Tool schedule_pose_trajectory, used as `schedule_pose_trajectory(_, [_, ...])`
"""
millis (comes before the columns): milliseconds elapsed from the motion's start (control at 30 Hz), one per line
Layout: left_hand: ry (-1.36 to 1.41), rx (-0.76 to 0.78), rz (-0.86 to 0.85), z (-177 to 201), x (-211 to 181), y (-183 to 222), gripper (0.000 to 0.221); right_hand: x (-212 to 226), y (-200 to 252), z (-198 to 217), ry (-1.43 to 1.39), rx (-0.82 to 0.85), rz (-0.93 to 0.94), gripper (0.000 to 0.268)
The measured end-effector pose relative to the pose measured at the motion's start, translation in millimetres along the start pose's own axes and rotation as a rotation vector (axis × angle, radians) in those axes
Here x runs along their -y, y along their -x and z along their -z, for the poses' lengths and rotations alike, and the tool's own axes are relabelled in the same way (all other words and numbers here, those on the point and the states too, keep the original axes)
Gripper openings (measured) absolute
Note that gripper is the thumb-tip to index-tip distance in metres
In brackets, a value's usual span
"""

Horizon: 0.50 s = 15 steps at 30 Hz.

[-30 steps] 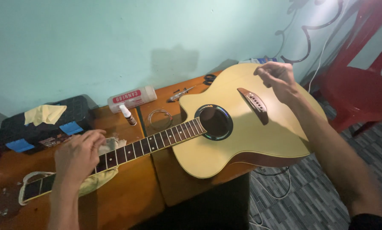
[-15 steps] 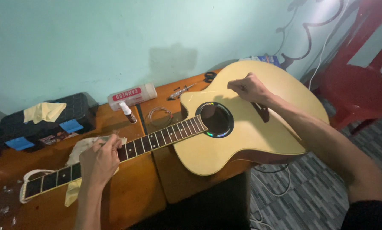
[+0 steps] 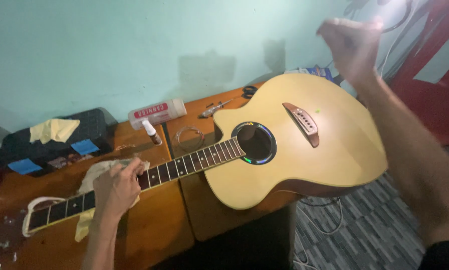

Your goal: Winding and trimming excess guitar strings during a restringing process.

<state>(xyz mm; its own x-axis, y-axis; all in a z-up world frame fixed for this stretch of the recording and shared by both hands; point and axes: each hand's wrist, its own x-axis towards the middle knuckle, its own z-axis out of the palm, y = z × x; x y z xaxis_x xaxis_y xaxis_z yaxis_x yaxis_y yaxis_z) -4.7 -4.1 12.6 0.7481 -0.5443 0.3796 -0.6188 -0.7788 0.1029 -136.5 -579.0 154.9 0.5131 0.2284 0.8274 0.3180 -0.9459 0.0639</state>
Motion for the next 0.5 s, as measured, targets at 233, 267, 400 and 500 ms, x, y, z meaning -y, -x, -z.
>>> schedule_pose_trajectory(233, [-0.055, 0.009, -0.016, -6.0, 4.6, 3.6, 0.011, 52.0, -9.6, 9.5, -0.178, 0.231, -0.111, 0.028])
schedule_pose_trajectory(267, [-0.059, 0.011, -0.012, -3.2, 5.2, 3.9, 0.011, 61.2, -17.2, 16.5, -0.185, 0.231, -0.11, 0.028])
schedule_pose_trajectory(400, [0.207, -0.182, -0.032, 23.9, 7.0, 20.3, 0.016, 89.7, -23.4, 44.1, -0.24, 0.459, -0.605, 0.017])
schedule_pose_trajectory(500, [0.266, -0.181, 0.061, 52.8, 27.5, 43.9, 0.022, 112.2, -27.0, 55.1, -0.295, 0.508, -0.612, 0.019])
